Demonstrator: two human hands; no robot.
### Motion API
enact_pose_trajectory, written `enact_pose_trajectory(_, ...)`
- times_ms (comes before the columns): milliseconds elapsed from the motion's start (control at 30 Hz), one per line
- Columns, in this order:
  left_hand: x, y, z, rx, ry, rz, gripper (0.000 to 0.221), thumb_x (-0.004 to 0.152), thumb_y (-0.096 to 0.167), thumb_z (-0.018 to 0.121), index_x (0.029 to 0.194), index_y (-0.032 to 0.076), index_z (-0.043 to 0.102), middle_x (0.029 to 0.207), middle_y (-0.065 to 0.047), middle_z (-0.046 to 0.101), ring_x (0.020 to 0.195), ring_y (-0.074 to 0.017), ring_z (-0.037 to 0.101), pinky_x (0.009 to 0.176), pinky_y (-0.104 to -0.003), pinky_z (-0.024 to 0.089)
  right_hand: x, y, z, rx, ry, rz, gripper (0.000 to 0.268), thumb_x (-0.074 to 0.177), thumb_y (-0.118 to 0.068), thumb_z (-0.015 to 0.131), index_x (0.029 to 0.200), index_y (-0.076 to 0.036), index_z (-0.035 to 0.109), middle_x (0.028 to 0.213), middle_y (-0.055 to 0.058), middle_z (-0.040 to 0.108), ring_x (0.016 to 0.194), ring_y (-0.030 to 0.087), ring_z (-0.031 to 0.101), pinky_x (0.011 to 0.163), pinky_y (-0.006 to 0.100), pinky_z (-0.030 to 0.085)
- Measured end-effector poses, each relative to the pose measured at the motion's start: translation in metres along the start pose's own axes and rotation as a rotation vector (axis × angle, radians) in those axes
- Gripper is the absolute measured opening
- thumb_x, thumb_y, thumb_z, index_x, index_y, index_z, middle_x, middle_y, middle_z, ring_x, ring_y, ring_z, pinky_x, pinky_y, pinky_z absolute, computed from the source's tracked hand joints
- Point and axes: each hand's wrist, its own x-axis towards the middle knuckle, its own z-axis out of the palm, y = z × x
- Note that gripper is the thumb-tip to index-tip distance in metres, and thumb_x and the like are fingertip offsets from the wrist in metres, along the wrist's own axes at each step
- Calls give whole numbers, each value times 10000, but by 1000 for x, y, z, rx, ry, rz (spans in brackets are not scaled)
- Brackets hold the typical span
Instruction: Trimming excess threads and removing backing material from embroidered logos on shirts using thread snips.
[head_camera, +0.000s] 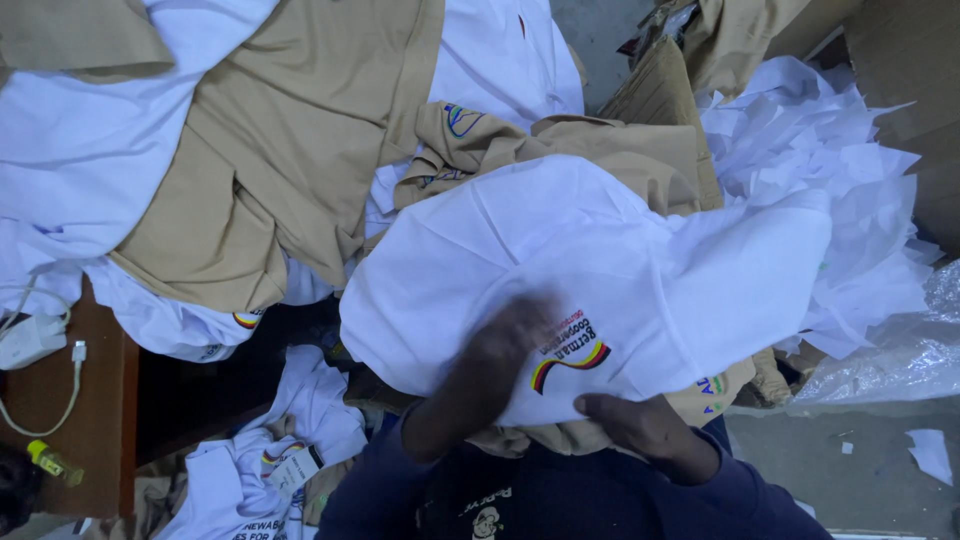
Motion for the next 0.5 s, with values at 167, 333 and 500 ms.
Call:
enact_pose_trajectory(167,0,61,-42,-497,583,-13,612,1134,505,429,1515,36,525,1636,-199,482,1562,-337,441,1308,-483,362,-26,-80,1,319,-168,-371,656,829,-203,817,1444,-71,631,1486,104,701,1391,277,638,1252,442,424)
enact_pose_trajectory(333,18,65,-35,-157,656,-98,506,1155,374,366,1543,74,491,1711,-199,373,1610,-365,367,1302,-507,333,-47,-112,27,175,-229,-440,574,939,-326,694,1457,-105,582,1499,106,651,1399,247,597,1235,402,373)
enact_pose_trajectory(500,36,72,-1,282,410,75,688,919,139,652,1574,154,441,1683,-233,420,1588,-408,395,1257,-672,186,-57,-151,24,128,-324,-604,539,975,-323,683,1431,-72,542,1487,130,613,1348,281,585,1192,428,370)
